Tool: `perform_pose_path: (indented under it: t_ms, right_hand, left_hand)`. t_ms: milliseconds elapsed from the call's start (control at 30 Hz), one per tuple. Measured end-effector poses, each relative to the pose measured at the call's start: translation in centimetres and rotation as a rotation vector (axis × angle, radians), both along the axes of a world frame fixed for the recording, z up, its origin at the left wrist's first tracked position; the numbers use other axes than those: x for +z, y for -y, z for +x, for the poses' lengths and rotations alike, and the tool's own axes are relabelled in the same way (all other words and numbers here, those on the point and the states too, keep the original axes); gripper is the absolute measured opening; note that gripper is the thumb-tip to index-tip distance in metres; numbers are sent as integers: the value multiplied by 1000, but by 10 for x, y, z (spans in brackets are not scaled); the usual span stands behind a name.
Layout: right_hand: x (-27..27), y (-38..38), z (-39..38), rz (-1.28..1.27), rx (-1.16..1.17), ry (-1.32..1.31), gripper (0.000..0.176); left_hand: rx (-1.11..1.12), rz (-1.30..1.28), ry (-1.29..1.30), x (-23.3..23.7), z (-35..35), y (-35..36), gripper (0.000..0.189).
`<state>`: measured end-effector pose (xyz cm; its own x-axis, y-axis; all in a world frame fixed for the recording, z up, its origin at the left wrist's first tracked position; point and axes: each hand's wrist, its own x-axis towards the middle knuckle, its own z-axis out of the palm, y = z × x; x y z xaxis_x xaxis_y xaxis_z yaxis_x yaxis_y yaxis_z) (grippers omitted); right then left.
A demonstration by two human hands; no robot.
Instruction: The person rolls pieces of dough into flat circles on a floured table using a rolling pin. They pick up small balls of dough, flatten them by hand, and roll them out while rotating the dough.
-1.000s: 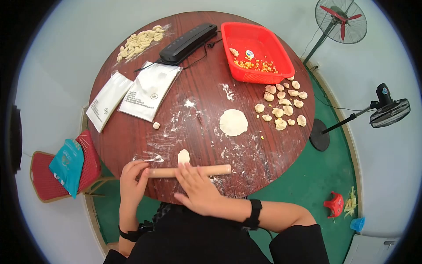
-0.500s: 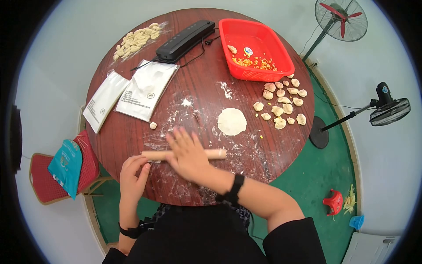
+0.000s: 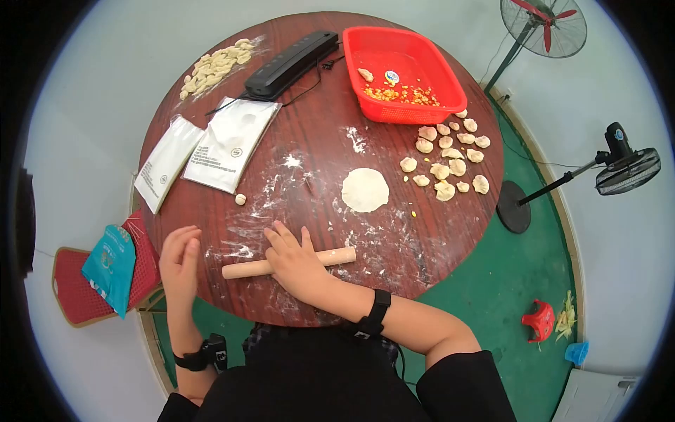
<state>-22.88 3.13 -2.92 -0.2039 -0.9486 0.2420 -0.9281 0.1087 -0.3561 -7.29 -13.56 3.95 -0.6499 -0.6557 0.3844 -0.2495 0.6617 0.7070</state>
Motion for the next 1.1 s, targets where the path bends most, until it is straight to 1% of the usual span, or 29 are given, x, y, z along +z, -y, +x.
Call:
perform_pose_path:
  t_ms: [67,100,133,167,200,233,267,300,333,367,433,467,533,567,633,667,733,767,833,867,933,967,1033,1100]
  right_hand:
    - [11,-4,-3,8,9,-13,32]
    - [21,-9,-6,-70,1,68,33]
    - [34,-15,-9,-148,-5,153,35]
    - [49,-21,-14,-150,-1,158,35]
    - [65,-30,-21,-132,-114,350,34]
    - [75,-38,-29,-111,-228,542,33]
    - [78,-47,-35,-213,-313,566,34]
    - [78,-56,-41,-313,-401,591,35]
    - [64,-62,-49,-424,-423,691,35]
    - [62,-71,-55,-474,-441,696,33]
    - [64,-80,-59,-565,-467,726,33]
    - [65,-84,-59,-569,-474,727,33]
    - [65,-92,-58,-584,-504,764,34]
    - [64,-95,-58,-587,-514,762,34]
    - [61,-100,-58,-560,-516,755,29]
    - [59,-100,-58,-562,-518,754,29]
    - [55,-99,-57,-647,-526,872,29]
    - [54,-99,-57,-648,-526,874,29]
    - [52,-99,-57,-650,-525,839,29]
    - [53,-99,-56,-650,-525,840,29]
    - [55,-98,-56,-626,-520,777,35]
    - [56,-98,-55,-627,-520,776,35]
    - [57,-98,-55,-622,-509,787,36]
    - [54,-97,-55,-648,-504,800,36]
  left_hand:
    - [40,119,-105,-8,3,18,25]
    - [41,117,-104,-11,2,21,25]
    - [99,262,-103,-9,0,22,27]
    - [158,407,-102,-8,-3,24,29]
    - [132,380,-9,-7,-9,21,33]
    - [39,332,36,-22,-14,24,32]
    - [-50,286,149,-22,-23,14,31]
    - [-109,451,257,-20,-33,-1,32]
    - [-231,295,314,-25,-42,-9,37]
    - [-267,276,361,-21,-53,-22,40]
    - [-325,151,384,-39,-69,-28,33]
    - [-332,148,387,-45,-75,-29,33]
    - [-336,46,439,-52,-85,-32,27]
    - [-346,46,440,-53,-86,-32,27]
    - [-401,-29,504,-54,-87,-32,22]
    - [-405,-31,504,-55,-87,-33,22]
    - [-379,90,496,-55,-86,-36,19]
    - [-378,89,498,-53,-86,-37,19]
    - [-343,221,439,-50,-87,-42,16]
    - [-343,221,440,-47,-88,-43,16]
    - [-279,291,579,-44,-90,-44,16]
    - [-279,290,579,-45,-89,-44,16]
    - [-307,87,513,-49,-87,-45,16]
    - [-302,126,495,-46,-89,-45,15]
